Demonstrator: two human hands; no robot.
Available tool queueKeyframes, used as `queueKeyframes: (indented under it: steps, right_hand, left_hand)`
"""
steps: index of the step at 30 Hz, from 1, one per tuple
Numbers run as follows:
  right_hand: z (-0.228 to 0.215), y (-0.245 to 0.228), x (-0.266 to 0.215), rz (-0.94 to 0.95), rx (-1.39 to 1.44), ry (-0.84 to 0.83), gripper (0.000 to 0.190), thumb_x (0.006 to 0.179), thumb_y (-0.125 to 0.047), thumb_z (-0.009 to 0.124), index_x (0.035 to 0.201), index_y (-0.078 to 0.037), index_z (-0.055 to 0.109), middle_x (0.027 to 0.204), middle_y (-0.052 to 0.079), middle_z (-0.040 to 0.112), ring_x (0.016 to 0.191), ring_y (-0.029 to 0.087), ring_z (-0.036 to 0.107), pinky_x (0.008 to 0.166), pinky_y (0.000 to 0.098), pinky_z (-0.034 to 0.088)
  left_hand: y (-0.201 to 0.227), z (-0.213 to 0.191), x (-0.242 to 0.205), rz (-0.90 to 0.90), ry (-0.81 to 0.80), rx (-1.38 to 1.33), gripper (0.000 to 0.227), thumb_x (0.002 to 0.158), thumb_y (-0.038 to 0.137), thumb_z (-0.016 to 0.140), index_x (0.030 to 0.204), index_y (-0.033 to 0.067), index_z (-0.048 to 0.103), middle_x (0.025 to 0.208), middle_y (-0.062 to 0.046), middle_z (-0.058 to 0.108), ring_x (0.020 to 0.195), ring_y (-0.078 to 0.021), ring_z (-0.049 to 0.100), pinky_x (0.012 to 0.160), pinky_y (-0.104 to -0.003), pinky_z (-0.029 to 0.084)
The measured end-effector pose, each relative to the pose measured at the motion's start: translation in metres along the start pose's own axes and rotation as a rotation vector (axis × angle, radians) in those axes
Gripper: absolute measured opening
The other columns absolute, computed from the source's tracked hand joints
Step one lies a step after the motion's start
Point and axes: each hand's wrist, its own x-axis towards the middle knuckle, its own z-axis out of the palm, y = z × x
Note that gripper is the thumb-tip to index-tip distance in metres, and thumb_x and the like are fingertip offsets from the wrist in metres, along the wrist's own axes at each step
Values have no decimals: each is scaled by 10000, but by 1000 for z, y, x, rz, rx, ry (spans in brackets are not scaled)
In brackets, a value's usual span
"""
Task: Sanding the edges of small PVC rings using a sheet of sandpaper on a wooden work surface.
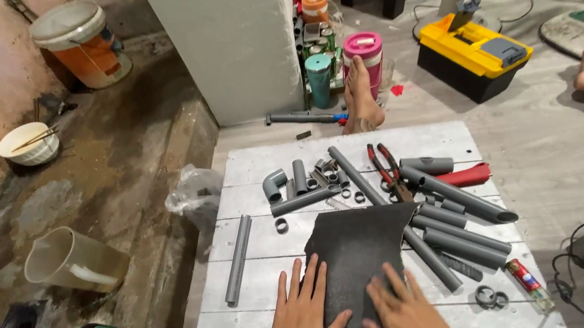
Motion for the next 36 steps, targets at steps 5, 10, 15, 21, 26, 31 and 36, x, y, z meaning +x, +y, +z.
queueKeyframes:
  steps: [5,10,15,21,26,31,36]
  right_hand:
    - [3,2,30,-84,99,-36,658,1049,-505,427,1474,-3,451,1566,180,412,1520,424,152,1177,623,71]
    - [7,14,26,15,-103,56,678,1047,-535,352,1471,-12,436,1549,152,436,1536,435,142,1203,666,48]
    - [19,6,10,-12,59,3,708,1019,-561,503,1383,45,539,1473,215,520,1499,463,223,1182,636,122]
    - [18,12,12,112,-94,23,721,1023,-623,426,1411,-23,523,1472,155,527,1519,452,189,1184,685,82]
    - [20,5,14,24,51,-90,763,1063,-612,455,1375,80,527,1476,242,496,1512,475,183,1162,688,106]
    - [25,16,36,-27,-106,137,721,1065,-622,342,1514,-62,415,1569,101,431,1532,417,133,1178,661,50]
    - [16,0,10,86,47,-121,814,1076,-636,345,1405,98,471,1484,284,465,1533,483,129,1196,666,65]
  left_hand:
    - [-3,4,2,-6,-51,5,916,971,587,610,1542,-57,295,1657,-258,177,1531,-440,49,1166,-614,-12]
    - [-5,7,-1,-8,2,1,904,972,608,598,1541,-39,322,1661,-228,205,1539,-410,67,1175,-591,-2]
    - [-20,39,-3,77,128,151,1000,936,685,647,1562,-14,304,1682,-229,171,1539,-435,82,1165,-617,38]
    - [-24,43,1,35,17,-3,936,955,634,639,1531,-42,342,1646,-277,191,1516,-477,86,1130,-683,34]
    - [-21,41,2,54,17,30,944,969,626,626,1536,-58,309,1648,-291,159,1524,-475,35,1125,-692,-11]
    - [-15,28,2,41,59,5,907,982,626,611,1522,-54,348,1649,-276,193,1523,-466,84,1145,-666,26]
    - [-10,19,3,29,5,10,956,954,609,659,1527,-75,315,1659,-279,159,1526,-471,40,1145,-660,-7]
